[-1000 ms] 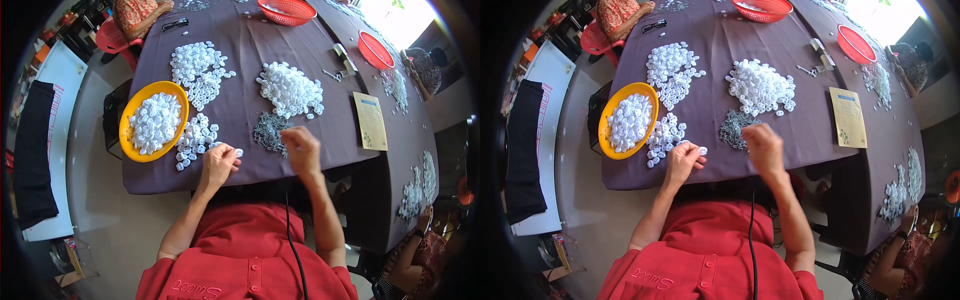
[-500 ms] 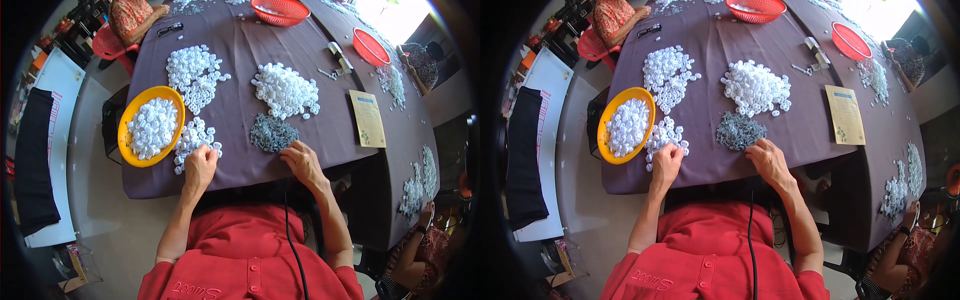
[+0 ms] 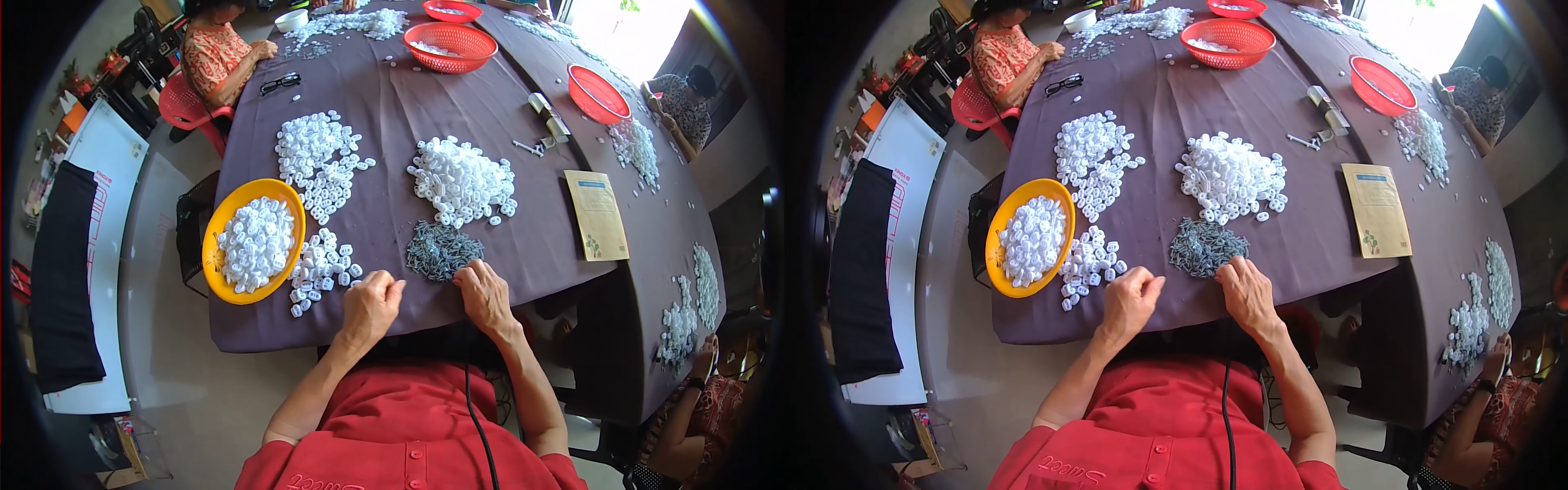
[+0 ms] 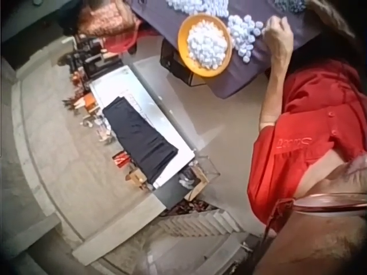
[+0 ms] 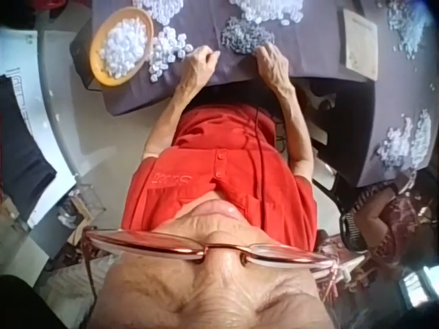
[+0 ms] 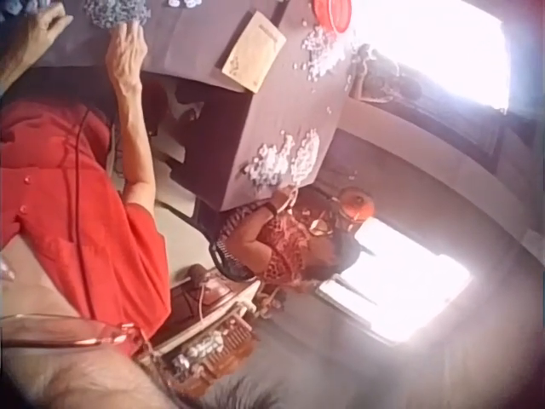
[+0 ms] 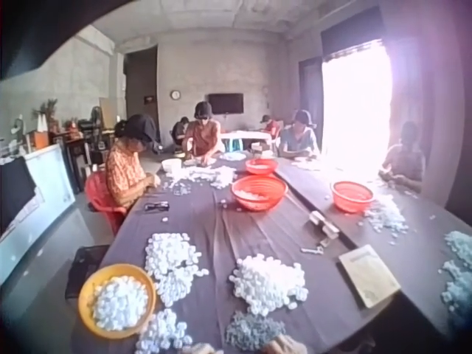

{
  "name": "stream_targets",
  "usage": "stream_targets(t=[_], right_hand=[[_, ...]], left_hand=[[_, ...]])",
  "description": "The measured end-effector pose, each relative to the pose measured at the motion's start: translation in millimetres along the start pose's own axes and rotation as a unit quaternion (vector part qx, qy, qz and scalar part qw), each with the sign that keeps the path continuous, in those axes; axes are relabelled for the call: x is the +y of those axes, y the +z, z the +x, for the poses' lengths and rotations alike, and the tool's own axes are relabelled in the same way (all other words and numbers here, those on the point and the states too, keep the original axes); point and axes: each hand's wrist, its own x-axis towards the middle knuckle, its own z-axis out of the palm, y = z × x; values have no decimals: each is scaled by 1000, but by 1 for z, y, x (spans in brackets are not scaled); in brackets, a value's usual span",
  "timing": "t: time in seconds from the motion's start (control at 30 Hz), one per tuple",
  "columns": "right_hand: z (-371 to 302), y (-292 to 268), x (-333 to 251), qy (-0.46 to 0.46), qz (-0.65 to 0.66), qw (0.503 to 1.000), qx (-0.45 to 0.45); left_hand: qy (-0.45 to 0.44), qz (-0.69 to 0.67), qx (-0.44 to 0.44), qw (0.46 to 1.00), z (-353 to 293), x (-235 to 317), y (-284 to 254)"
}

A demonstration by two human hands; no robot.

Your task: The person assembles plastic cord locks by taking plastic toggle pieces and springs from the table and pressing them together by hand.

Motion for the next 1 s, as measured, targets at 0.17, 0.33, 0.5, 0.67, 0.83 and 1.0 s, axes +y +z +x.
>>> stream_targets(t=[0.17, 0.33, 0.5, 0.67, 0.83, 1.0], right_hand=[[-1, -8, 3, -5, 66, 997, 25], [-3, 0, 4, 17, 34, 999, 26], [-4, 6, 4, 19, 10, 999, 35], [-3, 6, 6, 6, 71, 994, 80], [-1, 4, 4, 19, 86, 992, 93], [1, 5, 1, 26, 68, 993, 93]], left_hand=[[56, -74, -46, 995, 6, 24, 27], [74, -77, -62, 992, 12, 30, 56], [79, -56, -64, 993, 14, 28, 62], [71, -79, -48, 993, 16, 29, 62], [66, -80, -41, 994, 17, 30, 63], [71, -76, -37, 994, 16, 29, 63]])
